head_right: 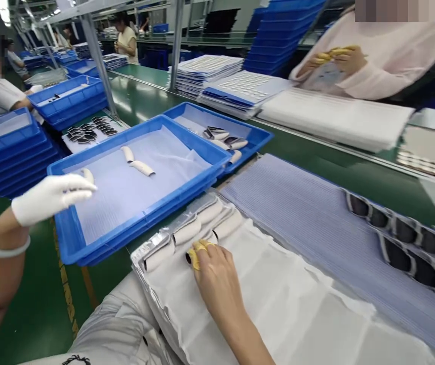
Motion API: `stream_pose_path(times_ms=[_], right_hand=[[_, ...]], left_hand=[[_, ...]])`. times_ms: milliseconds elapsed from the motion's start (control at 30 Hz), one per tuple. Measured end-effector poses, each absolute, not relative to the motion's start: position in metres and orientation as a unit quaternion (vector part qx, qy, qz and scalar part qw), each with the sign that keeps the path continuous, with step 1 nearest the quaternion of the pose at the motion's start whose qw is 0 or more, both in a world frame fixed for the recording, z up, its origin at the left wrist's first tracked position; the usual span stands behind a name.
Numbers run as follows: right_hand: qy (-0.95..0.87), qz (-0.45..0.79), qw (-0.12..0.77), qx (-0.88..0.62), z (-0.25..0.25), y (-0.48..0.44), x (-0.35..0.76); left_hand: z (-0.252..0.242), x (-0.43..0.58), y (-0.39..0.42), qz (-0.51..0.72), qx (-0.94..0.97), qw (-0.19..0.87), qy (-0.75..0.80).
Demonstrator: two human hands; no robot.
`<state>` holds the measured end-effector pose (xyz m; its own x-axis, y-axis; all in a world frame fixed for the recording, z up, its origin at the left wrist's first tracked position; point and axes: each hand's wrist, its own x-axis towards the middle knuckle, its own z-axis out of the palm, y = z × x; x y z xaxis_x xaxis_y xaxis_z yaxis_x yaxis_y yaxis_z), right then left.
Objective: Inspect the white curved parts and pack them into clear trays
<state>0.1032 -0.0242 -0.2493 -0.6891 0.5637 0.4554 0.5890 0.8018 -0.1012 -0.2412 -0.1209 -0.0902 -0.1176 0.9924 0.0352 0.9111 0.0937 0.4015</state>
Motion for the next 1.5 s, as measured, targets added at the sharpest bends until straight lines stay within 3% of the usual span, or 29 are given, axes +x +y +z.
stream_pose_path(times_ms=[100,267,333,433,533,733,933,1233,1500], right_hand=[[-0.897,-0.017,0.319,-0.305,-0.224,-0.01,0.085],[-0.89,0.067,0.366,-0.264,-0.188,0.013,0.019],[-0.904,0.126,0.315,-0.259,-0.182,0.019,-0.013],[-0.928,0.202,0.151,-0.274,-0.179,0.025,-0.066],[-0.937,0.224,0.078,-0.255,-0.18,0.026,-0.121],[-0.936,0.234,0.021,-0.263,-0.189,0.013,-0.225],[-0.931,0.214,0.001,-0.296,-0.194,0.001,-0.266],[-0.946,0.167,-0.041,-0.275,-0.176,0.037,-0.169],[-0.938,0.144,-0.115,-0.292,-0.187,0.059,-0.11]], left_hand=[[-0.095,-0.316,-0.099,0.047,0.533,0.097,0.839],[-0.121,-0.388,-0.056,-0.077,0.528,0.152,0.832],[-0.133,-0.398,-0.049,-0.131,0.524,0.169,0.824],[-0.147,-0.403,-0.047,-0.192,0.518,0.183,0.813],[-0.154,-0.404,-0.051,-0.217,0.528,0.194,0.798],[-0.149,-0.405,-0.065,-0.194,0.572,0.22,0.766],[-0.118,-0.392,-0.088,-0.12,0.616,0.155,0.763],[-0.118,-0.37,-0.1,0.122,0.61,0.217,0.752],[-0.131,-0.336,-0.057,0.072,0.672,0.18,0.714]])
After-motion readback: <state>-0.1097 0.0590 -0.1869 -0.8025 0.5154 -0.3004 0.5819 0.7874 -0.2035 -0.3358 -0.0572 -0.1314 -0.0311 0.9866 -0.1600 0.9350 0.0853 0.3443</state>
